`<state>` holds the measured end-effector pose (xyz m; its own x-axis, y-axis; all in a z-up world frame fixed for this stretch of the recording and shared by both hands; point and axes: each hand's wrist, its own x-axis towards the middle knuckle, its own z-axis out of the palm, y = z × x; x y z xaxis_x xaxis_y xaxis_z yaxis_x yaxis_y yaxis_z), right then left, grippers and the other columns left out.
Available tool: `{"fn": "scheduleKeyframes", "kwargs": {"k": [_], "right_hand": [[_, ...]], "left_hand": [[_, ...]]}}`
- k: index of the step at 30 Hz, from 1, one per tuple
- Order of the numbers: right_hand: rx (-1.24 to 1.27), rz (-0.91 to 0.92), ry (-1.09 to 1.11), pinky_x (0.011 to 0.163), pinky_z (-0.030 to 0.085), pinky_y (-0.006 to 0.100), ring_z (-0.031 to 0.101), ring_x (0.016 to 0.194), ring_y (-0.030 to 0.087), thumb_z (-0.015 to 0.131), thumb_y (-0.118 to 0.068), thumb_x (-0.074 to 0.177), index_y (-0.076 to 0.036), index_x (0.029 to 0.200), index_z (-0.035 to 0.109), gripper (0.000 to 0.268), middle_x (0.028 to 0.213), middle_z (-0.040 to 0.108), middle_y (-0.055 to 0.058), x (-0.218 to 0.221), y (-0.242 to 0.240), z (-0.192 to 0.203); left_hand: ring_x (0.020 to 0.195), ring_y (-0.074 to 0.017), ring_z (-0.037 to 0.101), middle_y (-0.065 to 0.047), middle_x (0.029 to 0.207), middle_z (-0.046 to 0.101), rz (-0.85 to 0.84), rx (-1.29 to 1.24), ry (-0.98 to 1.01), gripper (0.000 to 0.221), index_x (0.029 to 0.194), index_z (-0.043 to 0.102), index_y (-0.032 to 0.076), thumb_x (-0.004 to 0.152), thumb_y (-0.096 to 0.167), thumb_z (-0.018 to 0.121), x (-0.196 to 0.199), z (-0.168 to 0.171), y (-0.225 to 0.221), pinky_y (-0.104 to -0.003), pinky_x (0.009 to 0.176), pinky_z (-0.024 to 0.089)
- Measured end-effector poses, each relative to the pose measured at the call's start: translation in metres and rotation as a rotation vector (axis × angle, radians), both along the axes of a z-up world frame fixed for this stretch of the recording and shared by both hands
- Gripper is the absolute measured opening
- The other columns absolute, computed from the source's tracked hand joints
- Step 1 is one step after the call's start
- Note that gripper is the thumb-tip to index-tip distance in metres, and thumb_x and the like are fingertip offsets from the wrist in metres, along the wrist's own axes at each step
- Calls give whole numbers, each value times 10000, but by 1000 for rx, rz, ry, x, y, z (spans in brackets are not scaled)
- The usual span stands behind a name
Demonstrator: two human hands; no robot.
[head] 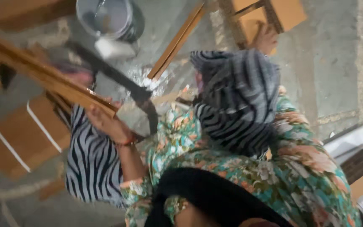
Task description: The person assembles cardboard components by hand, inserting rectangular cardboard strips into slots of larger corrugated panels while sitting on the floor.
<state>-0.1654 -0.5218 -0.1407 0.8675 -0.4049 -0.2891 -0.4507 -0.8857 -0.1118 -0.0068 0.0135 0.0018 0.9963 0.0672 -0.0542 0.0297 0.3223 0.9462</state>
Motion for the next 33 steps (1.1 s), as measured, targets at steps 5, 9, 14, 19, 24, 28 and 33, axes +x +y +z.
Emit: {"fn": "scheduleKeyframes", "kwargs": {"k": [5,9,14,19,24,28,33], "right_hand": [[-7,182,80,873,578,418,701,1006,310,633,-476,938,-83,1500,480,702,1179,677,184,6,-2,23],[-11,325,154,877,589,403,716,1004,293,608,-462,950,-103,1553,458,717,1186,687,175,35,-17,85],[119,613,325,882,603,383,735,1001,271,577,-445,966,-128,1620,430,741,1196,700,163,93,-27,173],[530,342,650,837,599,533,708,1109,331,647,-371,932,-182,1608,436,734,1309,671,129,121,39,201],[575,457,796,1021,473,552,609,1247,290,655,-465,841,-291,1547,441,757,1416,630,21,155,72,119],[393,552,410,1039,503,528,648,1224,335,718,-548,801,-251,1516,510,801,1345,683,89,136,102,53],[129,903,184,1091,374,640,505,1384,348,758,-571,755,-287,1479,527,812,1507,530,96,84,179,47]], "left_hand": [[840,-206,685,-145,1013,675,-32,123,-65,485,1313,465,54,1093,466,591,-21,1,45,-334,738,595],[928,-200,707,-120,1053,668,15,113,-16,509,1362,435,65,1075,455,592,-31,-6,64,-327,716,603],[854,-187,697,-129,1013,678,89,27,-10,489,1376,445,43,1099,426,570,-24,-15,58,-323,736,606],[707,-174,663,-144,981,696,78,-29,-12,474,1376,447,27,1094,388,569,-18,-7,43,-298,668,567],[738,-187,665,-149,999,692,38,-44,-55,464,1366,462,9,1113,384,566,-25,-1,42,-311,696,581],[859,-186,701,-135,1016,680,56,7,-38,456,1338,466,12,1098,388,560,-23,-6,42,-320,702,612],[759,-175,681,-136,980,690,34,-18,31,430,1249,490,4,1097,400,561,-24,-8,43,-307,676,602]]}}
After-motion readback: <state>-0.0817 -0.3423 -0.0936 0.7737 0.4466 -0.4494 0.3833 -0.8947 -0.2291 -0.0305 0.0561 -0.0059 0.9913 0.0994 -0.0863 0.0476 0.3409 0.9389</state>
